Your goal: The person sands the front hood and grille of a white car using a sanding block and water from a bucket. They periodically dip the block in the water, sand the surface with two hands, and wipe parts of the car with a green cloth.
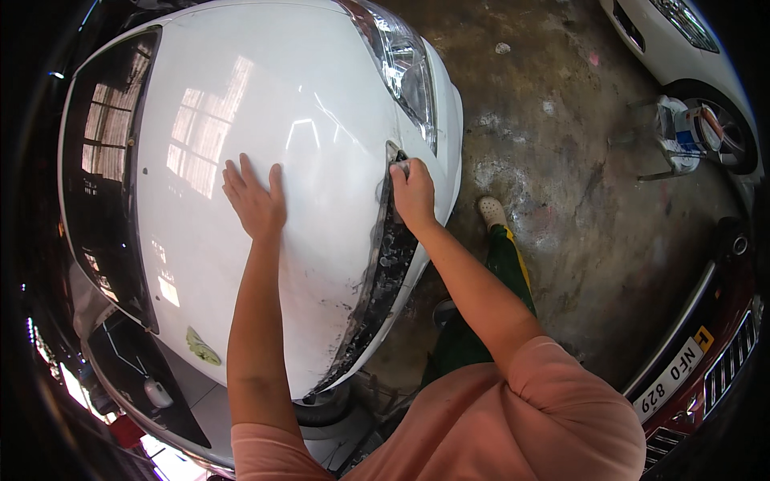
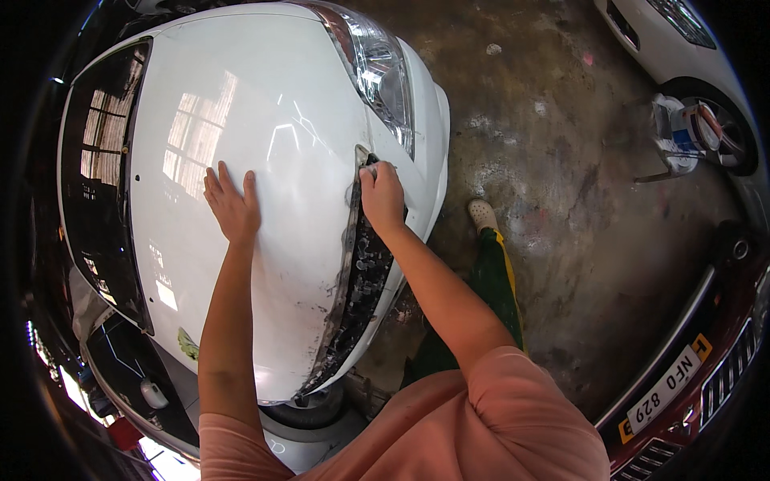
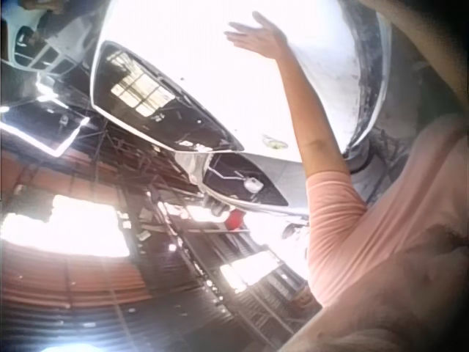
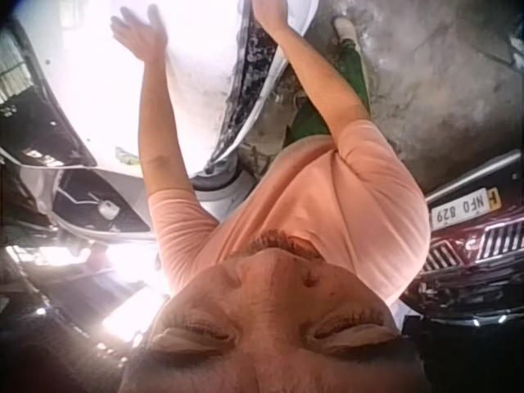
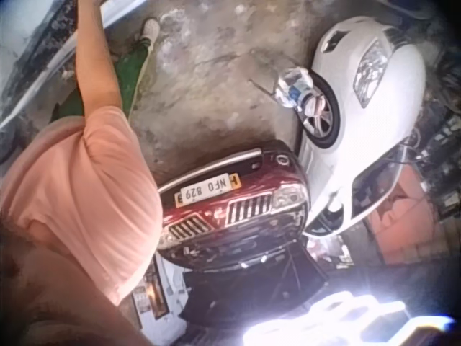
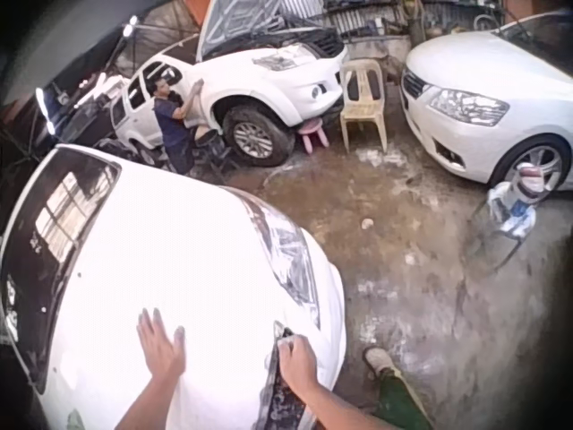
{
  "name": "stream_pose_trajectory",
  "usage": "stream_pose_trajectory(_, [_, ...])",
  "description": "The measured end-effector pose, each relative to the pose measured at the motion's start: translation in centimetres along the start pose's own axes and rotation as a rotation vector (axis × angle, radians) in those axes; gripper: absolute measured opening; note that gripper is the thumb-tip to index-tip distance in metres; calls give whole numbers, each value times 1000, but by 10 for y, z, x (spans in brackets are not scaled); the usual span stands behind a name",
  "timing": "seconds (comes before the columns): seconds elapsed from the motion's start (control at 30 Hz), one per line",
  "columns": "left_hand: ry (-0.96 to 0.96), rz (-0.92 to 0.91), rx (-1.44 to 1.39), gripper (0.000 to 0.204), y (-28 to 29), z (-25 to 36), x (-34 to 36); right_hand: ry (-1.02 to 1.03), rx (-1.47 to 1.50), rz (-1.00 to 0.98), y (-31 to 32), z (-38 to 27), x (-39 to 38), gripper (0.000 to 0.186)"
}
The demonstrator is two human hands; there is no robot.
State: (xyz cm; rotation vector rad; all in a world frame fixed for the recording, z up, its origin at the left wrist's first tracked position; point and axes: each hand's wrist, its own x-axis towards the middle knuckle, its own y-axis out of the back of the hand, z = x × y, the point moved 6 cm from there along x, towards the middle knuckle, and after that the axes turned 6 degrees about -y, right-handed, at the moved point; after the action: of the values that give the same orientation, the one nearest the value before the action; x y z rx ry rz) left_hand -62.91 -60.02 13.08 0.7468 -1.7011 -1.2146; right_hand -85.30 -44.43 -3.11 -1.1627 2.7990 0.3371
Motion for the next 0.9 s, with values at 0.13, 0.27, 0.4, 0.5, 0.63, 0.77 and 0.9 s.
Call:
stream_pose_trajectory(0.13, [19,-16,0,75,3,-3,-2,-3,-16,-43,0,-3,-19,23])
stream_pose_trajectory(0.27, [12,-17,-6,75,1,0,-2,53,-63,-23,3,-5,4,23])
stream_pose_trajectory(0.4, [13,-11,-20,77,3,-1,-3,68,-45,-60,4,-3,-22,23])
stream_pose_trajectory(0.5, [11,-6,-9,75,2,0,-2,95,-67,-60,6,-2,-8,23])
stream_pose_trajectory(0.63, [10,-5,-13,75,1,2,1,-52,-2,35,1,-4,-1,23])
stream_pose_trajectory(0.77, [16,-6,-4,75,0,-4,-4,-141,122,6,-4,-2,-18,26])
stream_pose_trajectory(0.9, [-2,2,-16,75,1,2,2,-100,112,88,-5,-2,6,26])
